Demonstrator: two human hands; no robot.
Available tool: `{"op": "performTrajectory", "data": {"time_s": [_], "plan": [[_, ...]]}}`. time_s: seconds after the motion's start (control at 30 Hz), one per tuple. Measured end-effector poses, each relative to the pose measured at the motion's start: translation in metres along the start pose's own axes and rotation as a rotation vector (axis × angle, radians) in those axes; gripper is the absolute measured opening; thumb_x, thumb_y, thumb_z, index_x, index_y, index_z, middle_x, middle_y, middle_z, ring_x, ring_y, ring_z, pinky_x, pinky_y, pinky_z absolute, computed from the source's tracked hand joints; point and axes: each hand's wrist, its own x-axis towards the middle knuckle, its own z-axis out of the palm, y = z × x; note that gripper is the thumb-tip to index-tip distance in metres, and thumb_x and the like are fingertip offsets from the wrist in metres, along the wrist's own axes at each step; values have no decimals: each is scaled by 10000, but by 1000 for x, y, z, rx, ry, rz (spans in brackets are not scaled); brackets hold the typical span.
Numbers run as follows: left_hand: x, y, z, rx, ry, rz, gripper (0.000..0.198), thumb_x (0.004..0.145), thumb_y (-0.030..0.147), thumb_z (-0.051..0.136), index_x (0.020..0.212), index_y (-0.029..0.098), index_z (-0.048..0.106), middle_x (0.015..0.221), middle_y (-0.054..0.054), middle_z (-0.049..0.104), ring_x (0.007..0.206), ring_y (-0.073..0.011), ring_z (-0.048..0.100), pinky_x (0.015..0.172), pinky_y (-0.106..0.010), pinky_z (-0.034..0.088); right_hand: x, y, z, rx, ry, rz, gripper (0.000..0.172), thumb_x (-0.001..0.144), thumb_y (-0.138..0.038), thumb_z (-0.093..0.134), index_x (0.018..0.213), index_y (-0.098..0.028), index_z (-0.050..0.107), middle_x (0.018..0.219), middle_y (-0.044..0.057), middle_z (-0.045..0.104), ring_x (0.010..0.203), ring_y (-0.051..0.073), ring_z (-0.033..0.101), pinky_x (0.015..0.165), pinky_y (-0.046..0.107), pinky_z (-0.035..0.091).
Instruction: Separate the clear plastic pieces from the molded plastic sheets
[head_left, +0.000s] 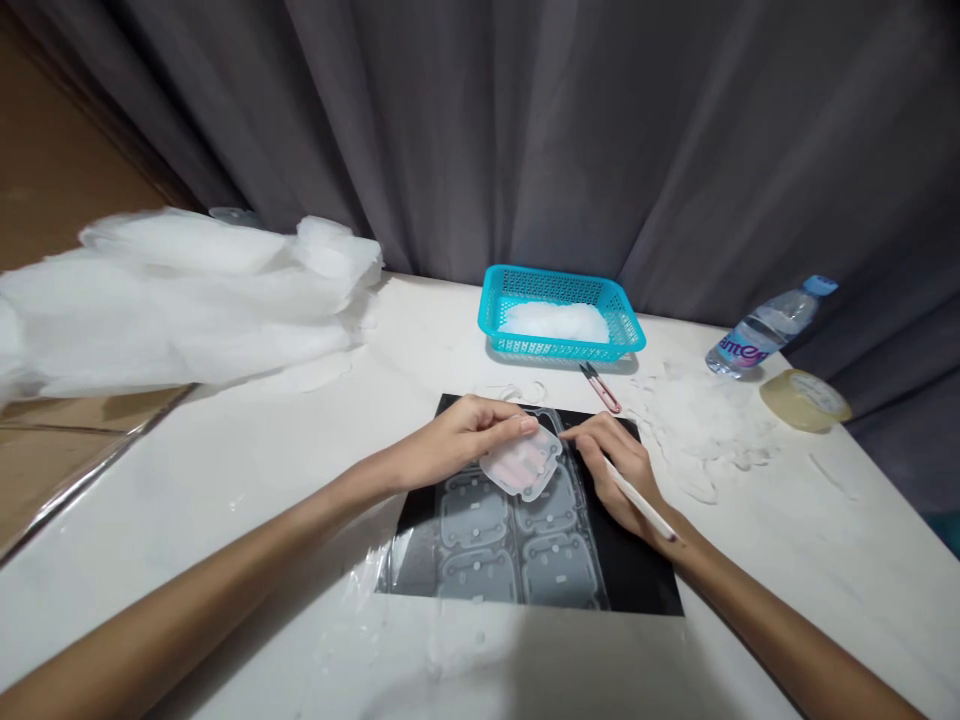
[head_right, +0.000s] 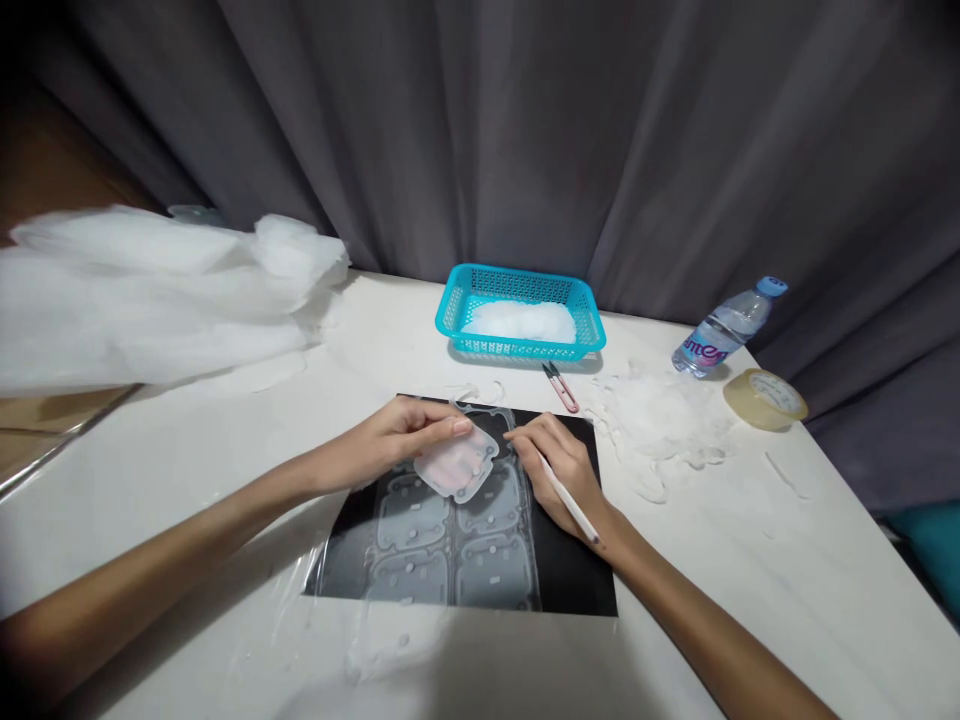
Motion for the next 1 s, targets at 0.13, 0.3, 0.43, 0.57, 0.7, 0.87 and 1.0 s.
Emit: {"op": "performTrajectory", "data": {"time_s": [0.13,0.3,0.43,0.57,0.7,0.87,1.0], "plan": [[1,-1,5,-59,-3,-34,462,988,550,572,921,144,781,640,-18,639,541,-124,526,508,-226,420,-4,0,-1,-44,-24,-140,320,1072,-240,385,1091,-210,703,901,86,666,811,208,652,711,362,562],[0,-3,7,-340,-46,-173,659,957,723,498,1052,131,772,856,-127,774,656,-196,693,551,-265,514,-1,-3,-1,-86,-68,-215,200,1033,-185,492,1053,-200,691,861,83,685,765,203,654,687,346,556],[1,-10,6,-453,-114,-191,768,950,797,396,1058,133,768,862,-157,786,683,-232,737,558,-284,539,1,-6,-1,-108,-69,-256,192,1023,-148,502,1047,-188,688,845,80,688,746,191,654,677,325,557],[3,-15,6,-468,-127,-195,803,932,824,380,1040,134,777,827,-160,783,675,-243,741,546,-293,541,1,-4,-1,-118,-70,-239,225,1035,-162,473,1045,-197,695,854,76,694,756,191,665,681,323,565],[2,-17,6,-466,-127,-192,818,941,822,352,1051,131,775,851,-161,788,684,-235,739,533,-279,530,2,-5,-1,-122,-55,-262,230,1031,-136,470,1018,-191,693,827,70,687,729,181,658,657,308,556],[2,-14,5,-447,-149,-188,853,950,826,306,1087,119,763,880,-167,794,699,-232,742,545,-269,531,3,-8,-1,-132,-32,-248,242,1027,-100,459,1025,-172,690,835,72,701,723,171,663,662,297,553],[3,-12,6,-459,-159,-193,917,935,849,280,1146,88,745,885,-183,794,677,-236,737,588,-301,562,4,-8,-1,-110,-3,-235,233,1028,-92,465,1033,-165,686,865,71,712,745,163,671,685,285,557]]}}
